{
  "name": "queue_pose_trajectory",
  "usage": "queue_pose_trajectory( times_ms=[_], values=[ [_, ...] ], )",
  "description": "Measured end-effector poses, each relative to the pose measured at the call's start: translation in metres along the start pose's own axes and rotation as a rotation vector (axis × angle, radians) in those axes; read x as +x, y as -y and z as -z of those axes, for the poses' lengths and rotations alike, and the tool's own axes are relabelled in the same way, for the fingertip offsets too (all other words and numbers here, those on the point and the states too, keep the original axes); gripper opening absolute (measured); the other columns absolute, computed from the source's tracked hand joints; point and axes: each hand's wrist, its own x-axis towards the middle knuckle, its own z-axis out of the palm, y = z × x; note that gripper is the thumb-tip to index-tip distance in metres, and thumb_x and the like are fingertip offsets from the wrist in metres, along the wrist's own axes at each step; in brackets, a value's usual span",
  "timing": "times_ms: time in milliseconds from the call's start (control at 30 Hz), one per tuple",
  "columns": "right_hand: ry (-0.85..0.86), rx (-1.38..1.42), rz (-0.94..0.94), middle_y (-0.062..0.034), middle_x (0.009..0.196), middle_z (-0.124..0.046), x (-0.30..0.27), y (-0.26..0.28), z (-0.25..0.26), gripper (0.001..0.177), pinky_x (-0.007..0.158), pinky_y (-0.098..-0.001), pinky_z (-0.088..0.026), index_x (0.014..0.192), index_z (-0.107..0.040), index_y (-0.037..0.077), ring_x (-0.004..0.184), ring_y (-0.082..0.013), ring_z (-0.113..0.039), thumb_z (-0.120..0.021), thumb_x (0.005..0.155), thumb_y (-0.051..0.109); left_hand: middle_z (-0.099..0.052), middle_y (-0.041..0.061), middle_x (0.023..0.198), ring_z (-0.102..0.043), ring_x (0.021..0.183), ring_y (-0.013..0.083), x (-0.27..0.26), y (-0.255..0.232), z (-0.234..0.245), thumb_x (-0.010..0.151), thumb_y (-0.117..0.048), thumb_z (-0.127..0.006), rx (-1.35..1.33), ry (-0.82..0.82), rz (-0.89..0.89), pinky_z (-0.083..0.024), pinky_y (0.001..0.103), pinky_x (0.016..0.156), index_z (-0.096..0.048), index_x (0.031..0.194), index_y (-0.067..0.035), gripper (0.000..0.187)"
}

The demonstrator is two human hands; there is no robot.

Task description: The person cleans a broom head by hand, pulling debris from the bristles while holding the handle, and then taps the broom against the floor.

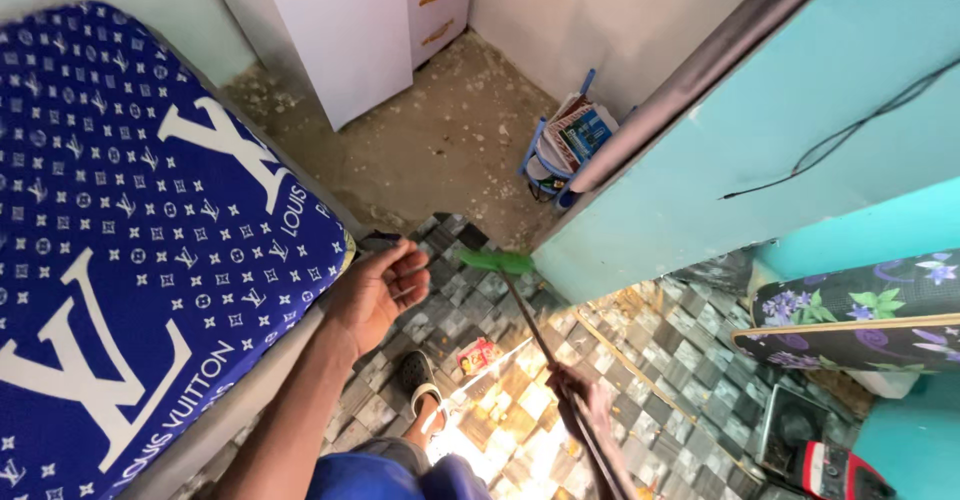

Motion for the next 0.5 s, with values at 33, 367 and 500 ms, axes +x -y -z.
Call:
queue_pose_trajectory(
  times_ms=[33,367,500],
  values=[
    [-0.008,-0.006,-0.193,-0.0066,0.085,-0.080,-0.012,-0.002,-0.005,0.019,0.072,-0.0306,-0.058,0.099,-0.077,0.012,0.077,-0.0130,-0.075,-0.062,0.088,0.005,-0.074,0.003,0.099,-0.070,0.087,0.0163,-0.005,0.004,-0.005,0.093,-0.029,-0.071,0.000,0.013,0.016,-0.058,0.038,0.082,-0.069,0.107,-0.011,0.023],
    [-0.334,0.189,-0.201,-0.0091,0.100,-0.082,-0.089,-0.006,-0.003,0.016,0.073,-0.0282,-0.057,0.076,-0.073,0.004,0.085,-0.0135,-0.075,-0.061,0.073,-0.006,-0.074,0.002,0.102,-0.070,0.088,0.0165,-0.050,0.052,-0.019,0.091,-0.031,-0.071,0.051,0.063,0.102,-0.058,0.037,0.082,-0.069,0.107,-0.013,0.024],
    [-0.471,0.287,-0.070,-0.0118,0.095,-0.082,-0.088,-0.004,0.023,0.019,0.074,-0.0300,-0.058,0.077,-0.074,0.004,0.086,-0.0164,-0.074,-0.057,0.081,-0.005,-0.074,0.001,0.102,-0.070,0.088,0.0165,-0.048,0.071,-0.020,0.091,-0.031,-0.072,0.071,0.118,0.134,-0.057,0.037,0.081,-0.069,0.106,-0.014,0.023]
  ],
)
